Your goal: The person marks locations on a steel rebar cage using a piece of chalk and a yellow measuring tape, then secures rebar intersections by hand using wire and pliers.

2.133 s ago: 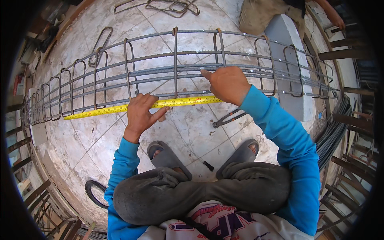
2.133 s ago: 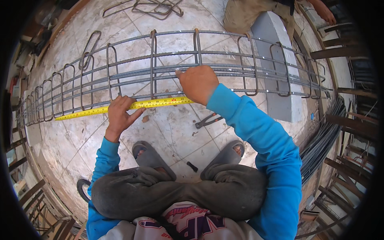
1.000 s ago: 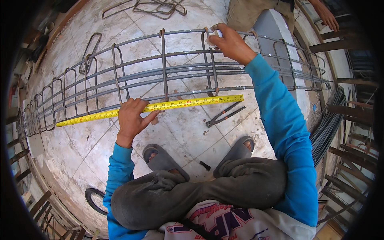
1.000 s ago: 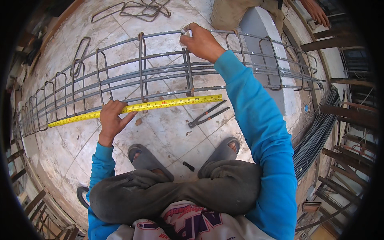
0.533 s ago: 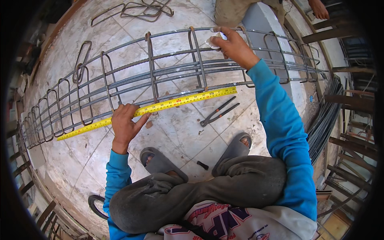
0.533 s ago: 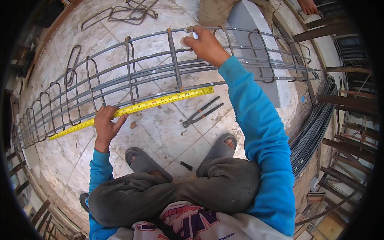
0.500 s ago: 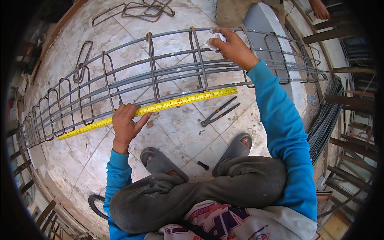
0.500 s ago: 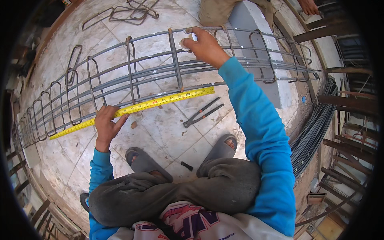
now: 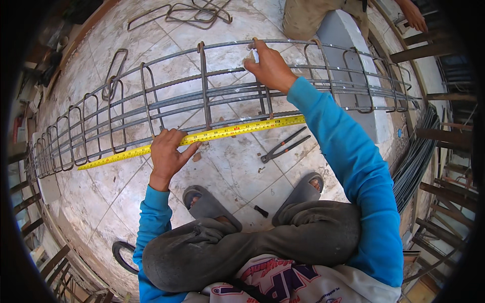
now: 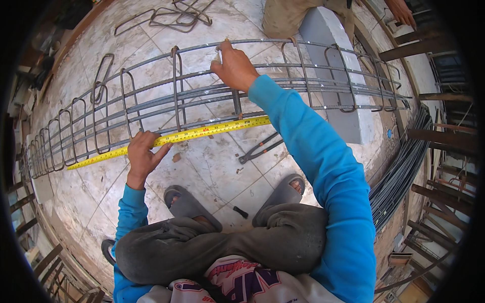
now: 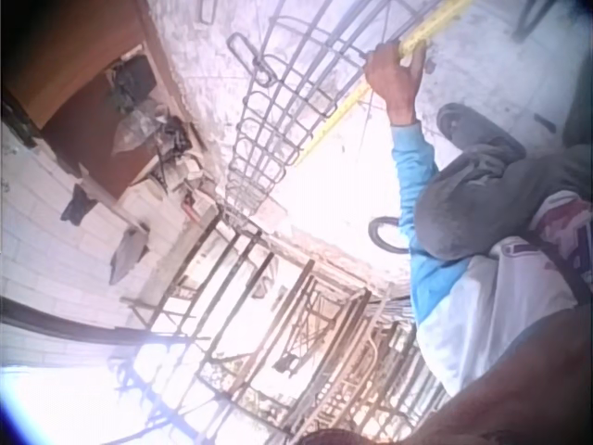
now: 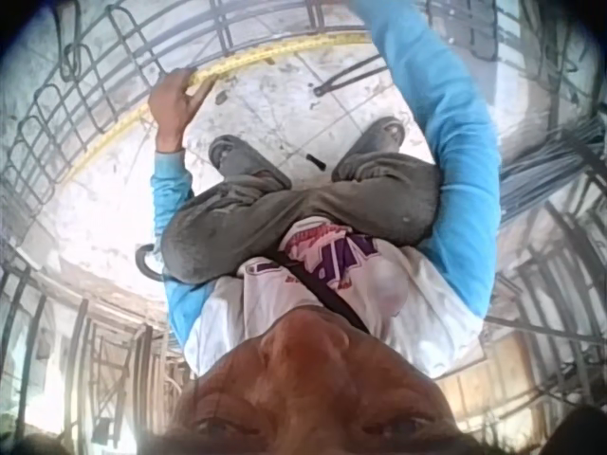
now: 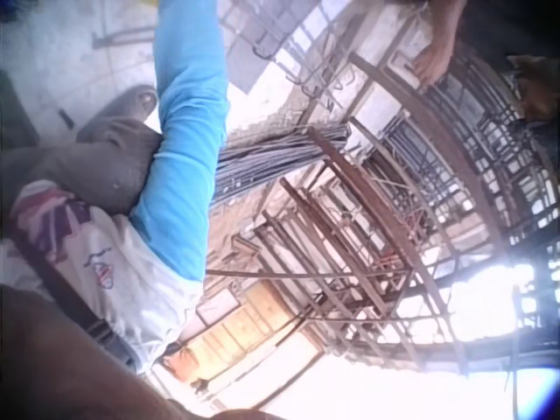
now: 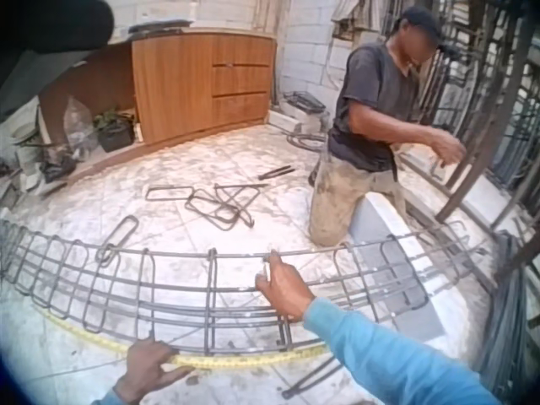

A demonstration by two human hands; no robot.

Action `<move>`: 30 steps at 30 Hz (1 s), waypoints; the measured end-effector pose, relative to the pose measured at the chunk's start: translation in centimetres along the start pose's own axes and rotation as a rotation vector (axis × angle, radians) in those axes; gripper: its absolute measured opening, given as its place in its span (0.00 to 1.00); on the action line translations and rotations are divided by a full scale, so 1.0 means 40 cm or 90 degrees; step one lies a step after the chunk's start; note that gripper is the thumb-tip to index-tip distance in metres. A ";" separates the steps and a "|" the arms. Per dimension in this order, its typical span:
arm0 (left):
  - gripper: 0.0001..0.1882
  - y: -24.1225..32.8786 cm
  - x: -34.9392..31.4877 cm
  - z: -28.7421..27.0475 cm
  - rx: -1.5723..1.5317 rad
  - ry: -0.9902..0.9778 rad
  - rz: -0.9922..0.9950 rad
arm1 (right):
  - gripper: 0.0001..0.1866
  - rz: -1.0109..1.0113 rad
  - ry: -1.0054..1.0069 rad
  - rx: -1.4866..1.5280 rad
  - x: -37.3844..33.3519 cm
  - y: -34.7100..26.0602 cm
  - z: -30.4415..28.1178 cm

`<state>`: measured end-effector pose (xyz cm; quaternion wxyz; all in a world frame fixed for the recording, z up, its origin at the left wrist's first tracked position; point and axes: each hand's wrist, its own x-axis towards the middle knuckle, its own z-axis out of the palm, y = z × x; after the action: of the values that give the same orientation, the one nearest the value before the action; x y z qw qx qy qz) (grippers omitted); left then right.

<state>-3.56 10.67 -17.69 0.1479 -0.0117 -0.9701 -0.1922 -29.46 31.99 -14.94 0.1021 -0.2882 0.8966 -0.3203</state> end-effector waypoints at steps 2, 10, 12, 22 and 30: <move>0.17 -0.001 0.000 0.001 -0.012 -0.012 -0.001 | 0.25 0.013 0.013 -0.016 0.033 -0.003 0.011; 0.17 -0.005 0.001 -0.001 -0.032 -0.001 0.001 | 0.22 -0.060 0.044 -0.068 0.054 -0.026 0.041; 0.17 -0.006 -0.001 0.000 -0.027 0.011 0.000 | 0.22 -0.032 0.022 -0.084 0.030 -0.032 0.054; 0.18 -0.010 -0.001 0.003 -0.020 0.000 0.004 | 0.21 -0.024 0.010 -0.063 0.001 -0.043 0.047; 0.17 -0.012 -0.004 0.003 -0.021 0.008 0.000 | 0.18 -0.008 -0.036 -0.037 -0.114 -0.074 0.050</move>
<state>-3.47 10.27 -18.03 0.1536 -0.0130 -0.9659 -0.2080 -23.68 31.78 -14.62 0.1174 -0.3055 0.9004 -0.2868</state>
